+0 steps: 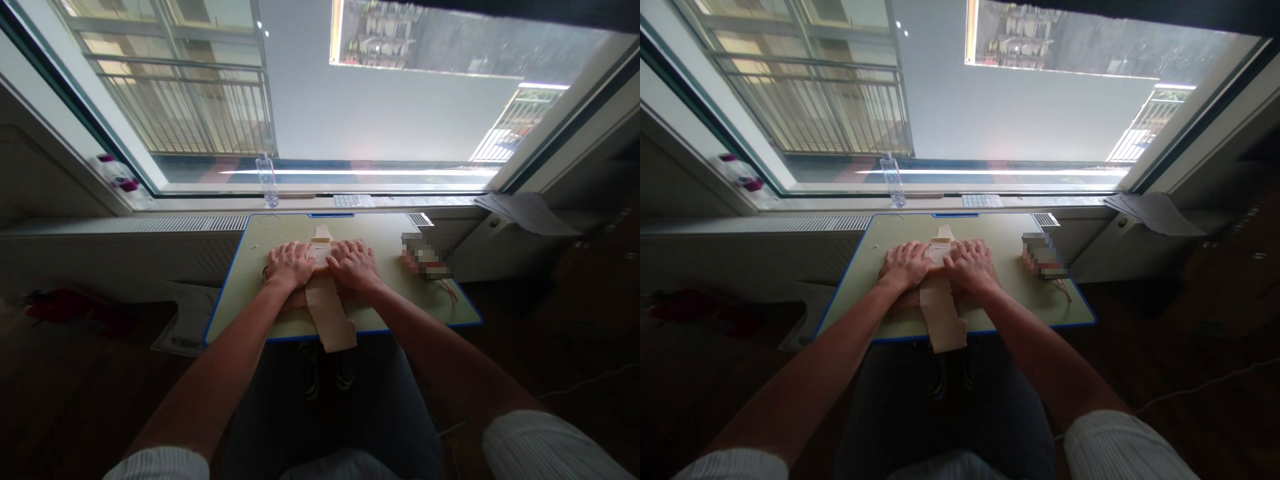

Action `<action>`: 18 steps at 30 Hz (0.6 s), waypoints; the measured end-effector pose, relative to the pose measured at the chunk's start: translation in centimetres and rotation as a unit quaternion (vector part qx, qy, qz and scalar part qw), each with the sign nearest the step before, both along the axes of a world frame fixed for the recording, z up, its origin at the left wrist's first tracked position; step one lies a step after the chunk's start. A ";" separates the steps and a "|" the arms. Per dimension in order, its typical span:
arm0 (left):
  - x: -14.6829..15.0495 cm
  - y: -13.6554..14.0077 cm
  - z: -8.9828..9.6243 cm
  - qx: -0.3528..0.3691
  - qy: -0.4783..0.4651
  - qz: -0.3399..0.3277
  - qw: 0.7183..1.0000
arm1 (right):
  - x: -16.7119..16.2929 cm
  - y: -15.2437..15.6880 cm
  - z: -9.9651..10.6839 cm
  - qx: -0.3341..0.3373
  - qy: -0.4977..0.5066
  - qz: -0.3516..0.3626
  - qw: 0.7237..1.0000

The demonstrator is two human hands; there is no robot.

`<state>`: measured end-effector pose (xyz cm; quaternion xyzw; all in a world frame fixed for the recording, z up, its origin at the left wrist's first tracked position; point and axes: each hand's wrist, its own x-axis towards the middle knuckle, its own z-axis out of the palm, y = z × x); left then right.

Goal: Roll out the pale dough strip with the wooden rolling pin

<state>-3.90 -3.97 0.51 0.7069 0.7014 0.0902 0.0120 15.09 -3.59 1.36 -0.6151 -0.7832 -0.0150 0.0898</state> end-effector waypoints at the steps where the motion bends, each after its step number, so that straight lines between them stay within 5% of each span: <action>1: 0.1 -0.3 0.0 0.002 -0.003 0.004 1.000 | 0.0 -0.4 0.1 0.005 -0.002 0.004 1.000; 7: 0.1 -0.2 -0.1 -0.001 -0.011 0.011 1.000 | 0.1 -0.3 -0.1 0.003 -0.006 0.011 1.000; 18: -0.6 5.2 0.3 -0.021 -0.032 0.019 0.999 | -0.7 6.0 -0.7 -0.066 0.023 -0.018 0.997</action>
